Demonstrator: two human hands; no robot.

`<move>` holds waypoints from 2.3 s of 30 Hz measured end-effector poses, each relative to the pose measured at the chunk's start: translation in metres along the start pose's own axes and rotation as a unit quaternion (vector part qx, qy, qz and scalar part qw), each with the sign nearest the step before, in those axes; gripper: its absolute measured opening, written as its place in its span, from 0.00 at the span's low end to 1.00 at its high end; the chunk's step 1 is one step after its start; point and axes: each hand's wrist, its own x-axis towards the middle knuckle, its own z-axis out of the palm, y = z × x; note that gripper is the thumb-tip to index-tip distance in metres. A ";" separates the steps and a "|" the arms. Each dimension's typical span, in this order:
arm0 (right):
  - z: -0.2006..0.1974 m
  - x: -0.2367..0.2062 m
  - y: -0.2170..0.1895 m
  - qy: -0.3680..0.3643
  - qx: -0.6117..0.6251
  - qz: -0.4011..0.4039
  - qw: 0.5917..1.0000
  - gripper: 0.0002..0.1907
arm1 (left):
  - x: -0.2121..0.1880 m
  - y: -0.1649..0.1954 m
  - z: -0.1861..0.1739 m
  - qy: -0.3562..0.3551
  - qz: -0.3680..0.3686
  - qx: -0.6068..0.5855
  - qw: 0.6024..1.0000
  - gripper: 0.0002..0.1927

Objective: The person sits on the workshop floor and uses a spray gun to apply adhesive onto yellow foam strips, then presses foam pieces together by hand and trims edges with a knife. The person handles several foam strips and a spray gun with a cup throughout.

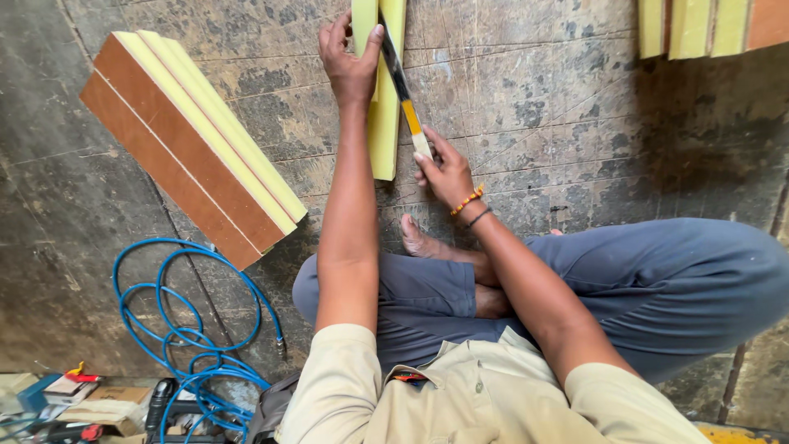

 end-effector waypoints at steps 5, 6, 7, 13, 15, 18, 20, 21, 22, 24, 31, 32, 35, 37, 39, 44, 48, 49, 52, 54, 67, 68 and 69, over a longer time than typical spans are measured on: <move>0.006 0.042 -0.004 -0.015 -0.041 -0.003 0.999 0.32 | 0.001 -0.018 0.009 0.003 -0.017 -0.049 0.999 0.15; 0.007 0.049 -0.003 -0.014 -0.023 -0.023 0.999 0.31 | 0.000 -0.019 0.011 0.002 -0.021 -0.043 0.999 0.15; 0.009 0.055 -0.001 -0.014 -0.006 -0.046 0.999 0.31 | 0.000 -0.020 0.012 0.001 -0.024 -0.037 0.999 0.15; 0.006 0.044 0.018 -0.010 -0.048 -0.071 0.996 0.31 | 0.002 -0.025 0.019 0.035 -0.007 -0.017 0.999 0.12; 0.002 0.020 0.025 -0.004 -0.094 -0.049 0.994 0.31 | 0.003 -0.028 0.020 0.044 -0.002 -0.020 0.999 0.12; 0.002 0.006 0.030 0.007 -0.098 -0.075 0.992 0.30 | 0.003 -0.030 0.023 0.042 -0.015 -0.032 0.998 0.12; 0.005 0.013 0.030 0.005 -0.069 -0.069 0.995 0.30 | 0.002 -0.031 0.023 0.036 -0.025 -0.036 0.998 0.12; 0.007 0.024 0.029 0.000 -0.048 -0.044 0.998 0.30 | 0.001 -0.031 0.023 0.042 -0.022 -0.034 0.998 0.12; 0.009 0.035 0.028 -0.005 -0.028 -0.018 0.999 0.30 | 0.001 -0.031 0.023 0.048 -0.020 -0.031 0.998 0.12; 0.011 0.048 0.025 -0.008 0.003 -0.066 0.998 0.30 | 0.001 -0.030 0.022 0.055 -0.019 -0.030 0.998 0.12; 0.009 -0.007 0.040 0.011 -0.071 -0.091 0.993 0.29 | 0.002 -0.032 0.025 0.063 -0.022 -0.047 0.997 0.11; 0.009 -0.008 0.041 0.021 -0.097 -0.124 0.987 0.29 | 0.002 -0.034 0.026 0.060 -0.033 -0.055 0.996 0.10; 0.012 0.011 0.042 0.031 -0.111 -0.107 0.988 0.30 | 0.004 -0.039 0.025 0.067 -0.004 -0.027 0.997 0.11; 0.016 0.027 0.037 -0.005 -0.033 0.069 0.997 0.29 | 0.005 -0.040 0.025 0.065 -0.018 -0.025 0.997 0.09; 0.017 0.030 0.034 0.008 -0.076 -0.061 0.995 0.29 | 0.006 -0.040 0.025 0.068 -0.020 -0.019 0.997 0.09; 0.016 0.016 0.025 0.015 -0.038 -0.089 0.995 0.31 | -0.001 -0.042 0.023 0.082 -0.035 -0.054 0.995 0.10; 0.017 0.012 0.019 0.005 0.023 -0.068 0.997 0.31 | -0.033 -0.048 0.003 0.070 -0.037 0.114 0.990 0.15; 0.018 0.011 0.017 -0.001 0.031 -0.129 0.991 0.30 | -0.057 -0.045 -0.002 0.079 -0.052 0.162 0.982 0.19; 0.021 0.011 0.012 0.003 0.033 0.042 0.999 0.31 | -0.120 -0.035 -0.008 0.056 -0.082 0.297 0.950 0.26; 0.024 0.016 0.006 0.027 -0.024 -0.152 0.988 0.29 | -0.134 -0.033 -0.008 0.057 -0.068 0.340 0.936 0.27; 0.032 -0.017 -0.014 0.005 0.035 -0.101 0.994 0.27 | -0.132 -0.031 -0.014 0.052 -0.055 0.325 0.943 0.27; 0.034 -0.008 -0.015 0.005 0.044 -0.110 0.993 0.27 | -0.132 -0.031 -0.015 0.055 -0.049 0.325 0.943 0.27; 0.036 0.004 -0.017 0.005 0.053 -0.121 0.991 0.26 | -0.132 -0.030 -0.016 0.056 -0.050 0.323 0.943 0.27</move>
